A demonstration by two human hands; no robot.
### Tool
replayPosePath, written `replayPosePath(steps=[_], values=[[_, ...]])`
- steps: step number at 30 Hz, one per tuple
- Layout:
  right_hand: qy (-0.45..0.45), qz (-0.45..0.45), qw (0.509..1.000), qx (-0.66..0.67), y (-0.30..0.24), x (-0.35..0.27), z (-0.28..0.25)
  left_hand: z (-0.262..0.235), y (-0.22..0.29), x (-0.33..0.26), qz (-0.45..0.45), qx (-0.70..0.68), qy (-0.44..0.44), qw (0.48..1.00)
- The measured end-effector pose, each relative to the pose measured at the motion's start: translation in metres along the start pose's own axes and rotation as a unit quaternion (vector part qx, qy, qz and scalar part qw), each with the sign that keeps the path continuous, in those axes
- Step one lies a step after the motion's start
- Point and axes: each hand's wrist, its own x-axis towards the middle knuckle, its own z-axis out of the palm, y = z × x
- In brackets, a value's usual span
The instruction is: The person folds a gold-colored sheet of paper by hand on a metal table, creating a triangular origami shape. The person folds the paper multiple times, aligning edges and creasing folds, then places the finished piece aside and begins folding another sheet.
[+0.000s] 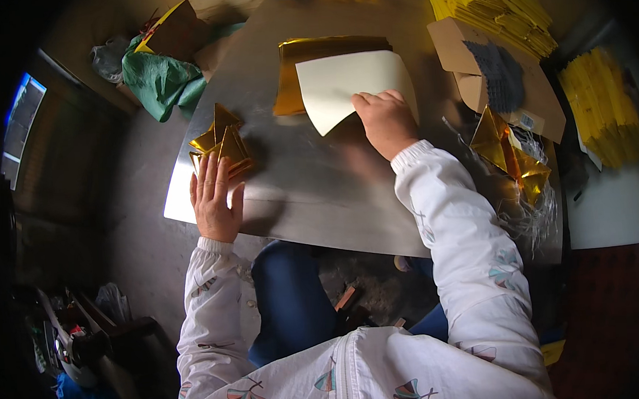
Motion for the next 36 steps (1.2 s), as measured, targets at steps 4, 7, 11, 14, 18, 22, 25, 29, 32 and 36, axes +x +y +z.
replayPosePath(steps=[4, 7, 11, 14, 18, 22, 25, 29, 32, 36], values=[[0.052, -0.045, 0.998, 0.014, -0.011, -0.021, -0.052, -0.011, 0.042, 0.004, 0.042, -0.076, 0.019, 0.996], [0.019, -0.07, 0.997, 0.023, -0.032, -0.047, -0.083, -0.015, 0.077, 0.005, 0.108, -0.156, -0.02, 0.982], [-0.007, -0.09, 0.994, 0.054, -0.066, -0.092, -0.11, -0.013, 0.106, -0.002, 0.19, -0.158, -0.074, 0.966], [-0.05, -0.052, 0.994, 0.084, -0.08, -0.131, -0.124, -0.01, 0.108, -0.012, 0.261, -0.231, -0.129, 0.928], [-0.12, 0.075, 0.983, 0.115, -0.065, -0.177, -0.133, -0.019, 0.101, -0.032, 0.199, -0.333, -0.178, 0.904], [-0.125, 0.162, 0.956, 0.209, -0.036, -0.212, -0.136, -0.028, 0.09, -0.045, 0.141, -0.389, -0.208, 0.886], [-0.095, 0.197, 0.917, 0.334, -0.021, -0.224, -0.134, -0.026, 0.087, -0.052, 0.046, -0.455, -0.198, 0.867], [-0.063, 0.241, 0.907, 0.34, -0.018, -0.218, -0.126, -0.021, 0.088, -0.058, -0.097, -0.529, -0.197, 0.82], [-0.079, 0.346, 0.839, 0.412, -0.024, -0.205, -0.116, -0.015, 0.092, -0.055, -0.179, -0.55, -0.166, 0.798], [0.004, 0.371, 0.853, 0.367, -0.039, -0.187, -0.096, -0.012, 0.101, -0.046, -0.229, -0.414, -0.122, 0.872]])
